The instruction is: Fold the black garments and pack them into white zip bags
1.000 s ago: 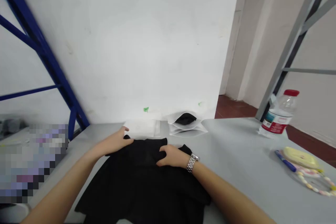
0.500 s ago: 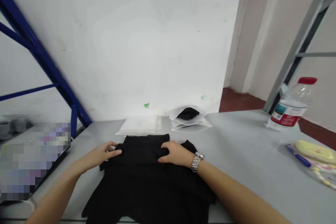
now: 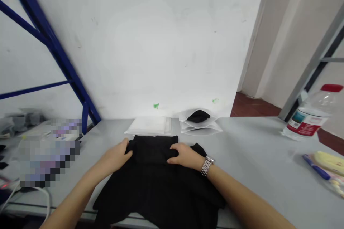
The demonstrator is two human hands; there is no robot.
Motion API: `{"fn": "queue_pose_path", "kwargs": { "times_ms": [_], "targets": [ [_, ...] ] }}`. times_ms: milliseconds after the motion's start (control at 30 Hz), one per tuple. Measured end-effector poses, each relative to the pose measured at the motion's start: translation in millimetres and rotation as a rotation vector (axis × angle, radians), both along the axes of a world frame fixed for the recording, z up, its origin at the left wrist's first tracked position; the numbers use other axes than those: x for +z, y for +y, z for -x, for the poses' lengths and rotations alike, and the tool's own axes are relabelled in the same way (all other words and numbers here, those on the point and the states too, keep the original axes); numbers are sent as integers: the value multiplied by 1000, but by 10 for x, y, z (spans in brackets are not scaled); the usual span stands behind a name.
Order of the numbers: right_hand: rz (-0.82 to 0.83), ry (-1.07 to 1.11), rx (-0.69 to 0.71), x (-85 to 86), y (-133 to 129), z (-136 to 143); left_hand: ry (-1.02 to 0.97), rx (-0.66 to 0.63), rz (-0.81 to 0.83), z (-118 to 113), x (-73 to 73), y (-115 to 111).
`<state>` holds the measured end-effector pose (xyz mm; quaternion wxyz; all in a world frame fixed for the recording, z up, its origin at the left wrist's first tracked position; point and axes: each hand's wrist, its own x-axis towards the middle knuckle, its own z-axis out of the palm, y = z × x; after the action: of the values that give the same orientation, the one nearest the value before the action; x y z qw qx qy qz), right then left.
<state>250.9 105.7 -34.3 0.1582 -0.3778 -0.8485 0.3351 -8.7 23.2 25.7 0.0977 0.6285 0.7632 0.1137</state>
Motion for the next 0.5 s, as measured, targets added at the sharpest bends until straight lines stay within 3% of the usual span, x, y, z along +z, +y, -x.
{"fn": "queue_pose_path", "kwargs": {
  "times_ms": [100,200,367,500],
  "targets": [
    [-9,0,5,-5,8,2,-33,-4,1,-79,73,44],
    [-15,3,6,6,3,5,-188,-78,-50,-257,114,111],
    [-43,-12,1,42,-26,20,-436,-323,60,-700,16,130],
    [-64,-8,0,42,-24,18,-540,-420,-35,-759,-55,110]
  ]
}}
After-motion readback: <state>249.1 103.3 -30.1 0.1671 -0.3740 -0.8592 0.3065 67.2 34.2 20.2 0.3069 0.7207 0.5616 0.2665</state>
